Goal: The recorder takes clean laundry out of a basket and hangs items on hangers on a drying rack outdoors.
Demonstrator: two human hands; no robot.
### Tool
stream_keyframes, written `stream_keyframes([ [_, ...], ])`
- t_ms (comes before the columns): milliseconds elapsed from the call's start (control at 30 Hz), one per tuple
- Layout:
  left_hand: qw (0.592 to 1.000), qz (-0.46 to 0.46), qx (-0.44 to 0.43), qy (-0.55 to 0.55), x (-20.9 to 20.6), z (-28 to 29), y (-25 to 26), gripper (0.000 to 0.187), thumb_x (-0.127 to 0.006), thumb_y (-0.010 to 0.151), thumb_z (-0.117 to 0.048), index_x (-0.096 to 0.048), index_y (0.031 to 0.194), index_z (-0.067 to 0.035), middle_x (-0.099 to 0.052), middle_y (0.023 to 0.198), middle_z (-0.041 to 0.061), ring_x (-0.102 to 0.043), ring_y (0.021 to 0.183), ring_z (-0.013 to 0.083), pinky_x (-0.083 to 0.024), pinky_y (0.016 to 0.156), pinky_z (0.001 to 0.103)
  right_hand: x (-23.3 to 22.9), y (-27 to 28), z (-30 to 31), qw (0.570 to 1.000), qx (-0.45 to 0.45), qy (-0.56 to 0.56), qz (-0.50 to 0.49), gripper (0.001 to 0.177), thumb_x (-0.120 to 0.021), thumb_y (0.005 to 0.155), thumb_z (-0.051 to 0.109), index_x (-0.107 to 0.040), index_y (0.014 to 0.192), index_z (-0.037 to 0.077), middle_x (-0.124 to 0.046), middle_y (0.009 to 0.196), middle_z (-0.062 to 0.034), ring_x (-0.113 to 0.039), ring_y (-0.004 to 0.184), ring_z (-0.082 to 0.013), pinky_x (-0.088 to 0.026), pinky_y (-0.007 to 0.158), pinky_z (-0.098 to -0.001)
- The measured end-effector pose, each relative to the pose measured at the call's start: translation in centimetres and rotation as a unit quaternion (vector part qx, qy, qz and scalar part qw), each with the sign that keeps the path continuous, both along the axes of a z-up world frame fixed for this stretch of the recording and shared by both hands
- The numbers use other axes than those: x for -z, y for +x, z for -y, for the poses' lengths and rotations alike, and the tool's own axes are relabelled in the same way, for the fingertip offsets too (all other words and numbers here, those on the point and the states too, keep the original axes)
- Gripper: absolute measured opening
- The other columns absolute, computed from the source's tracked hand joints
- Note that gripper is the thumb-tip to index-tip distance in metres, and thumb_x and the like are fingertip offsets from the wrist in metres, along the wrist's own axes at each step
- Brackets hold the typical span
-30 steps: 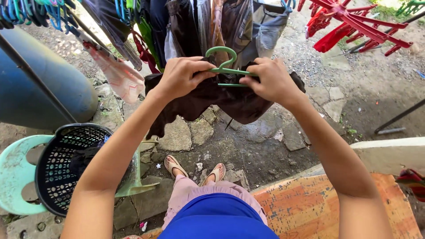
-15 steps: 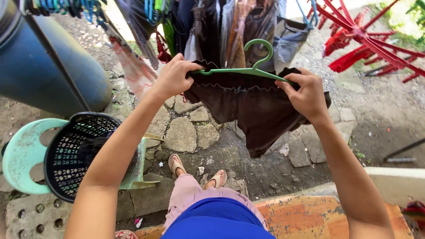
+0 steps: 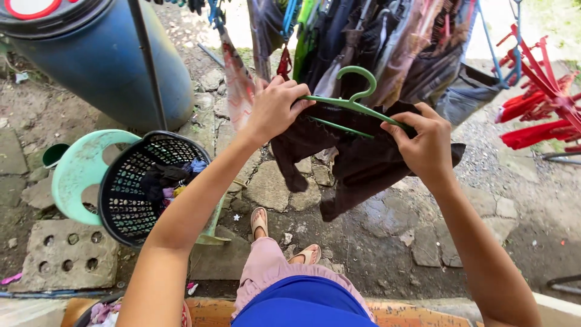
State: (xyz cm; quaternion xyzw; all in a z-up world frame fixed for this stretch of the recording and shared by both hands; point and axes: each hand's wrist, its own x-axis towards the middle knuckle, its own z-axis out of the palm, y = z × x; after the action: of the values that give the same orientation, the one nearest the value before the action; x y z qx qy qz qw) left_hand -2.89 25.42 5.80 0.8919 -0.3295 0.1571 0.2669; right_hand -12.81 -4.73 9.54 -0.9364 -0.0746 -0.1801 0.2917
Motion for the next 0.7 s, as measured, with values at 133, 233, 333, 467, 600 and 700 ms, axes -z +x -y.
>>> stream_keyframes([
  [133, 0.998, -0.009, -0.026, -0.048, 1.5, -4.1, 2.6, 0.016, -0.074, 0.095, -0.029, -0.076, 0.095, -0.013, -0.073, 0.09, 0.002, -0.066, 0.093, 0.0228, -0.04, 0.083, 0.049, -1.0, 1.8, -1.2, 0.999, -0.033, -0.014, 0.029, 0.022, -0.082, 0.087, 0.01, -0.079, 0.109, 0.005, -0.064, 0.096, -0.0107, -0.062, 0.081, -0.0245, -0.047, 0.072, -0.0381],
  [233, 0.987, -0.048, 0.002, -0.155, 1.4, -7.1, 4.1, 0.013, -0.081, 0.089, -0.021, -0.078, 0.096, -0.01, -0.071, 0.088, 0.005, -0.065, 0.083, 0.0212, -0.043, 0.074, 0.041, -0.5, 3.2, -1.8, 0.999, -0.029, -0.028, 0.023, 0.03, -0.076, 0.087, 0.007, -0.078, 0.117, 0.007, -0.067, 0.107, -0.0117, -0.066, 0.095, -0.0258, -0.052, 0.084, -0.0377],
  [333, 0.971, -0.087, 0.017, -0.222, 1.2, -9.5, 5.4, 0.016, -0.086, 0.085, -0.015, -0.08, 0.098, -0.009, -0.071, 0.086, 0.004, -0.065, 0.076, 0.016, -0.049, 0.07, 0.033, -0.7, 4.3, -3.7, 0.996, -0.093, -0.01, -0.01, 0.038, -0.076, 0.086, 0.012, -0.074, 0.124, 0.01, -0.067, 0.117, -0.0109, -0.066, 0.11, -0.0252, -0.052, 0.097, -0.0395],
  [467, 0.962, -0.124, -0.003, -0.244, 1.0, -12.2, 7.2, 0.017, -0.086, 0.084, -0.01, -0.082, 0.1, -0.008, -0.071, 0.082, 0.002, -0.061, 0.072, 0.012, -0.046, 0.067, 0.031, -1.1, 6.1, -5.8, 0.975, -0.175, 0.088, -0.101, 0.095, -0.086, 0.075, 0.031, -0.041, 0.156, 0.011, -0.068, 0.133, -0.0057, -0.06, 0.117, -0.0217, -0.047, 0.101, -0.041],
  [600, 0.953, -0.147, 0.009, -0.264, 0.6, -14.3, 9.0, 0.017, -0.085, 0.085, -0.01, -0.082, 0.101, -0.008, -0.07, 0.083, 0.001, -0.061, 0.075, 0.0112, -0.047, 0.069, 0.03, 2.7, 8.3, -4.6, 0.981, -0.157, 0.09, -0.065, 0.06, -0.081, 0.082, 0.029, -0.061, 0.132, 0.004, -0.068, 0.126, -0.0058, -0.06, 0.106, -0.0147, -0.048, 0.089, -0.033],
  [700, 0.953, -0.154, 0.025, -0.26, -0.2, -15.3, 11.0, 0.016, -0.086, 0.083, -0.009, -0.082, 0.099, -0.007, -0.068, 0.081, 0.002, -0.058, 0.075, 0.0125, -0.044, 0.068, 0.031, 4.8, 8.7, -5.1, 0.969, -0.09, 0.138, -0.184, 0.026, -0.071, 0.099, 0.018, -0.072, 0.12, 0.002, -0.066, 0.083, -0.0013, -0.053, 0.079, -0.0081, -0.046, 0.07, -0.0262],
])
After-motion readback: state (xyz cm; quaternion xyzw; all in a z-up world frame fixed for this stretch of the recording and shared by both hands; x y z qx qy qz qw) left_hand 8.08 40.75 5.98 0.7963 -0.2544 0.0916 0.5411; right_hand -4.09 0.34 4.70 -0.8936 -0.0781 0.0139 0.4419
